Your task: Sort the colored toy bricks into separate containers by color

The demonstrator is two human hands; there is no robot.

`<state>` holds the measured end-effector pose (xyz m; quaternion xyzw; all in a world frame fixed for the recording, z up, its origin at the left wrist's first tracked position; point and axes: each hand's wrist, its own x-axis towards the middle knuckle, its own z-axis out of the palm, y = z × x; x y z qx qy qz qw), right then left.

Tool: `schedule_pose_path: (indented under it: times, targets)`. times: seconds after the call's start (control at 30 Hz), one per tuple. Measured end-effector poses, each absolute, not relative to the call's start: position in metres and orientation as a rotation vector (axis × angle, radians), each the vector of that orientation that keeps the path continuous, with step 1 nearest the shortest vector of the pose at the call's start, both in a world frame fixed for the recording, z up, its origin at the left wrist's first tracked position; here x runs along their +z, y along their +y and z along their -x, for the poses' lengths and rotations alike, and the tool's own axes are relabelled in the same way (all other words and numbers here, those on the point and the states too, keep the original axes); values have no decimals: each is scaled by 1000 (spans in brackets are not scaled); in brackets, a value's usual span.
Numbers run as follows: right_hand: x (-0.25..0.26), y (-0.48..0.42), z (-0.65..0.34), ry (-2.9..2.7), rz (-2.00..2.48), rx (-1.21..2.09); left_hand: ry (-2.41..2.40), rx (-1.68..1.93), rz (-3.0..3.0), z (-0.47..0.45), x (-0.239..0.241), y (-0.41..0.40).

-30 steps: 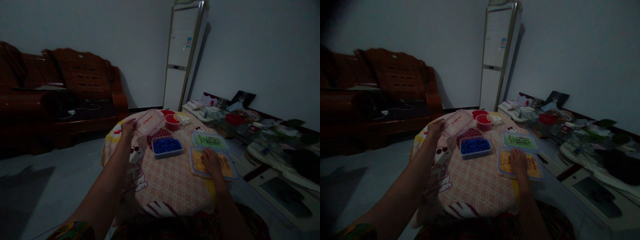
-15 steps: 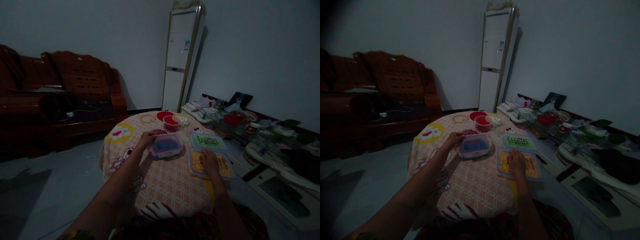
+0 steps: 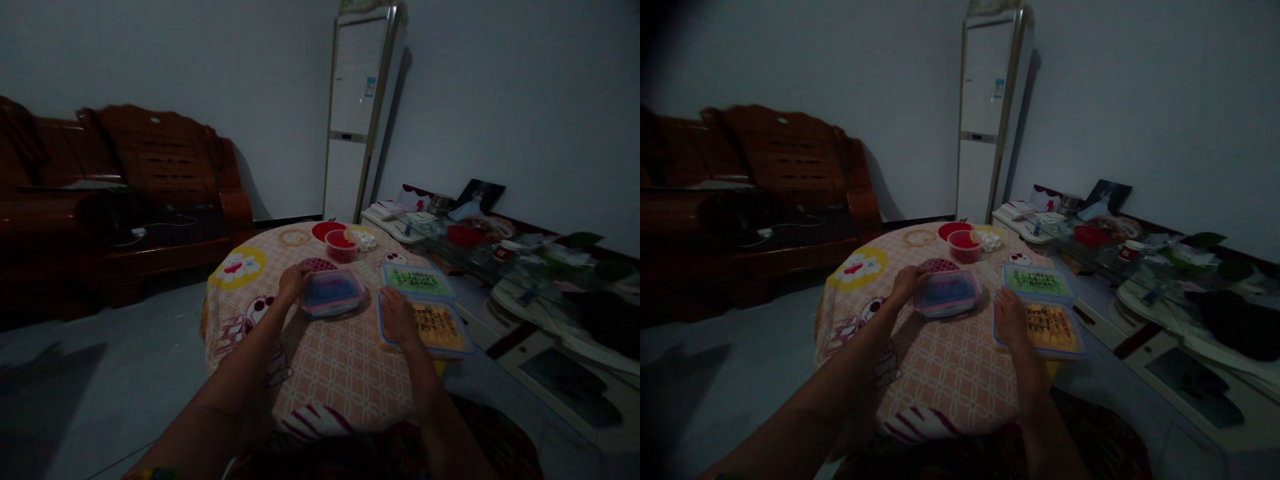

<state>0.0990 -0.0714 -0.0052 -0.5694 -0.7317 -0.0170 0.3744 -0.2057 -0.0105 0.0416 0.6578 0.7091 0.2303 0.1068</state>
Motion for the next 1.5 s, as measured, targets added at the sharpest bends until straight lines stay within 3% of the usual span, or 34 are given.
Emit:
schedule_pose_path:
  times: [0.2, 0.63, 1.03, 1.5]
  targets:
    - [6, -47, -63, -1883, 1343, 197, 2006, 710, -1988, 207, 35, -7]
    - [19, -21, -33, -1896, 1567, 304, 1740, 1380, -1380, 210, -3, -16]
    - [26, -27, -29, -1880, 1659, 269, 1612, 1554, -1164, 208, -17, -13]
    - [23, -26, -36, -1839, 1658, 316, 1609, 1493, -1221, 211, -13, -16]
